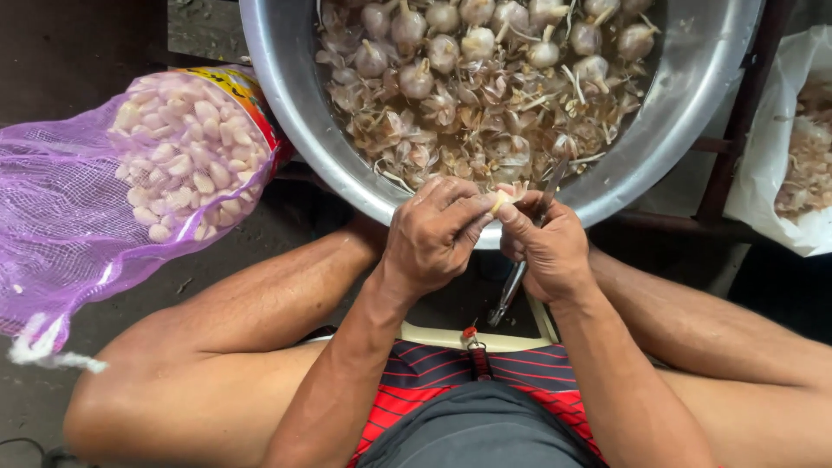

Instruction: Peeling individual garlic cloves from a large metal bowl using a knife and placing the peeled cloves into a mesh bag.

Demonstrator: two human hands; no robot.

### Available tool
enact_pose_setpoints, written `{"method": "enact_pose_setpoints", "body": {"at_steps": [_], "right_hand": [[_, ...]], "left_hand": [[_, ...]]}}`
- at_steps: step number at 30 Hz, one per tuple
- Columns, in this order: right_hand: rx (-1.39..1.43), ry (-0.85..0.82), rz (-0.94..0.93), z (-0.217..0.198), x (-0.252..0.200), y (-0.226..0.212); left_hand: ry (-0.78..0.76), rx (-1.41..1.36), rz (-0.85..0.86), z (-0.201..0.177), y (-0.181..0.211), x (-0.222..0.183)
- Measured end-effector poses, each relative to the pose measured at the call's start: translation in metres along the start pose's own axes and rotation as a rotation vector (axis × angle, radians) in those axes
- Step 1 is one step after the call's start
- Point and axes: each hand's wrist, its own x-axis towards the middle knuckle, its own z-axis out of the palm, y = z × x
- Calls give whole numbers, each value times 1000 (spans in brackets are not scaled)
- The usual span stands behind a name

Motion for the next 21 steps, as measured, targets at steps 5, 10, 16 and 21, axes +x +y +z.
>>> {"method": "enact_pose_setpoints", "body": {"at_steps": [5,10,16,21], "right_hand": [[80,-32,22,17,-14,-28],[59,-48,22,11,-12,-21],[21,-72,12,18,-14,-25],[51,-95,22,20,-16,-30]], "left_hand": [[-88,-209,-98,-8,5,6],[-110,-310,-203,-4,3,3],[-72,-208,-209,9,-2,-7],[-31,-158,-282,6,-11,-8]]}}
